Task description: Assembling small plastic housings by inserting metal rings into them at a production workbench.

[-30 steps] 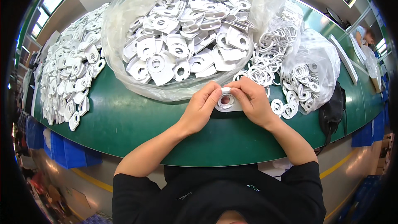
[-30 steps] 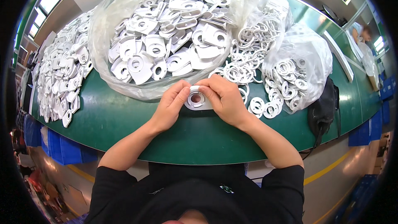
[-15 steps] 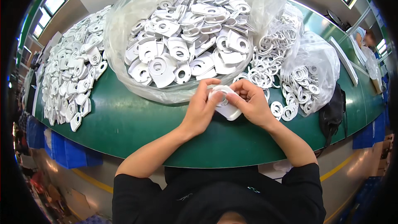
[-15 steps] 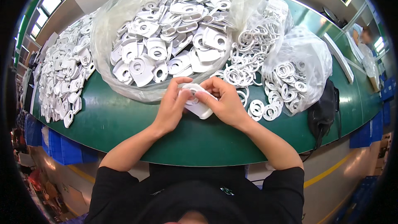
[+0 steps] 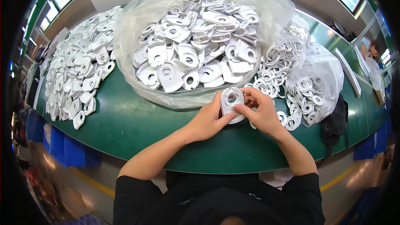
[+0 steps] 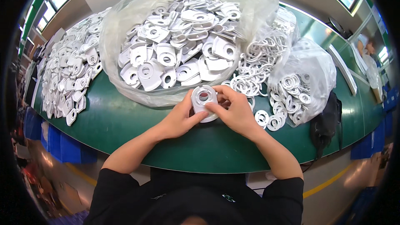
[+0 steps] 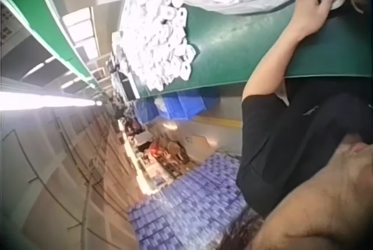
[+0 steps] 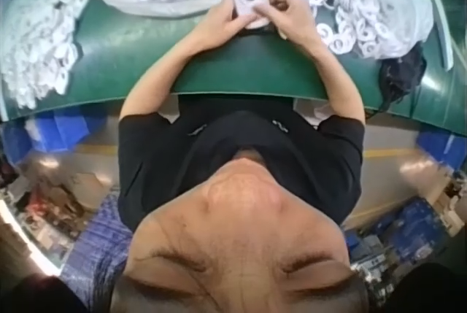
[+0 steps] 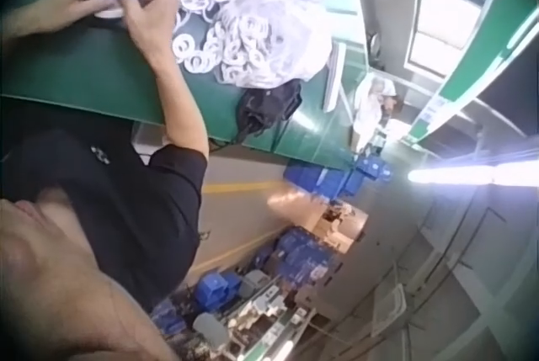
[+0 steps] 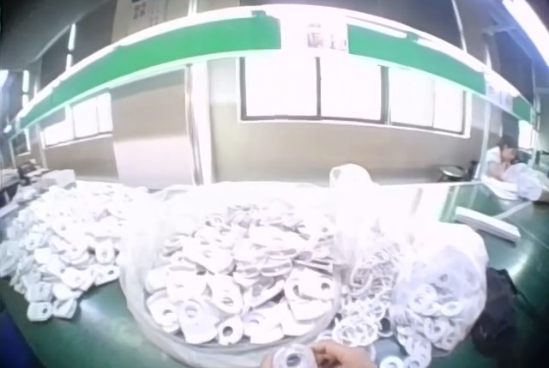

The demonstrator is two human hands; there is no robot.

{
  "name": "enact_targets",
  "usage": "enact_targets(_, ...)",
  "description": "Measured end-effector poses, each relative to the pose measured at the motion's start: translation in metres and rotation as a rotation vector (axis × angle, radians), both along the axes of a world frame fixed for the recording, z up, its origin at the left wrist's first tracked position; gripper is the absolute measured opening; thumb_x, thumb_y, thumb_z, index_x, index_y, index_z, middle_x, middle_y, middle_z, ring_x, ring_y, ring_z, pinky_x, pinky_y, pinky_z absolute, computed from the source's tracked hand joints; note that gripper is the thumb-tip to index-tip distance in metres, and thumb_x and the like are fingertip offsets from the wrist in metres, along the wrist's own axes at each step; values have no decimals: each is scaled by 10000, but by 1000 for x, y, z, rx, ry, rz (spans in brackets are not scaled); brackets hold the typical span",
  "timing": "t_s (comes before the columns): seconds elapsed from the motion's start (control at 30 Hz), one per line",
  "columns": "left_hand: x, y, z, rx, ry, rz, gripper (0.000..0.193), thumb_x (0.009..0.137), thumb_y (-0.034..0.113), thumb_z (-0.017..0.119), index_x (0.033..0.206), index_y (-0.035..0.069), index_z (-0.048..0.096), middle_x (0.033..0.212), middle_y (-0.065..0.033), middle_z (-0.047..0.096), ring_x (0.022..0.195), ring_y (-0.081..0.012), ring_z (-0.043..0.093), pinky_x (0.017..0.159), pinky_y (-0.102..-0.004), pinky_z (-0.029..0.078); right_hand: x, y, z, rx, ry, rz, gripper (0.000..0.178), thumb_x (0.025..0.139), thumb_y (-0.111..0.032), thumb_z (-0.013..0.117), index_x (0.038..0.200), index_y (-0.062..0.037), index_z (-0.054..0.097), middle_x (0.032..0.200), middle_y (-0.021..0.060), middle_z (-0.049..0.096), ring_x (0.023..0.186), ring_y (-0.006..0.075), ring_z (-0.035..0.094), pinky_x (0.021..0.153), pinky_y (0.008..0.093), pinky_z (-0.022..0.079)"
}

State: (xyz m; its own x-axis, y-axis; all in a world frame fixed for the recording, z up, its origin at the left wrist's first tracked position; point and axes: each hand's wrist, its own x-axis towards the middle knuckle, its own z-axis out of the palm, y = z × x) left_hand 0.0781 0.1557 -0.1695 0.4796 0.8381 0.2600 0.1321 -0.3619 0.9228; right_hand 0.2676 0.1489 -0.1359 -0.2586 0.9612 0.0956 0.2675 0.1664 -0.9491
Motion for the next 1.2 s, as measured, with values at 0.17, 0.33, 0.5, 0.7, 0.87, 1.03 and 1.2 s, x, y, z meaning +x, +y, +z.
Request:
enact_targets(0.17,-12,4,11,-114,104,-103,498,893,217,586,1264,-5,339,1021,-211,607,878,-298,614,779,-384,467,6,4,-9,-131,150,39,185,900,-64,596,1062,21,568,780,9,639,695,32,556,624,188,443)
enact_targets(0.33,-32,27,24,-368,-13,-286,474,888,266,602,1232,19,390,911,-94,619,689,-156,612,605,-299,482,2,2,-9,-117,100,-13,140,934,-113,561,983,15,590,756,32,643,672,50,553,611,190,430)
enact_targets(0.5,-133,107,91,-203,-12,457,307,912,304,583,1044,28,566,835,-63,643,668,-108,591,565,-249,463,9,6,-12,24,45,-109,136,930,-111,569,980,11,603,754,48,649,662,71,575,615,197,450)
enact_targets(0.7,-281,145,158,80,-541,973,565,931,315,576,1311,-51,375,1209,-145,528,1010,-210,573,739,-292,521,5,7,-8,49,32,-83,116,910,-71,581,982,17,601,772,52,649,695,82,601,635,203,466)
enact_targets(0.87,-239,121,117,351,88,844,449,862,274,652,1198,-3,543,913,-91,634,807,-179,609,680,-295,492,11,6,-4,112,-1,-128,117,895,-64,594,976,19,609,785,49,653,698,79,602,648,206,471)
enact_targets(1.03,-124,64,66,354,621,759,450,819,343,691,1064,-20,590,830,-148,626,754,-290,608,694,-369,488,33,10,33,431,-209,-289,106,859,-46,632,953,-4,653,785,22,664,687,62,582,641,203,448)
enact_targets(1.2,-104,53,32,455,976,855,433,767,351,730,926,-11,554,914,-176,611,892,-355,581,747,-446,457,61,-6,80,324,-457,-231,141,794,-62,688,922,-21,645,741,40,648,652,93,571,616,243,445)
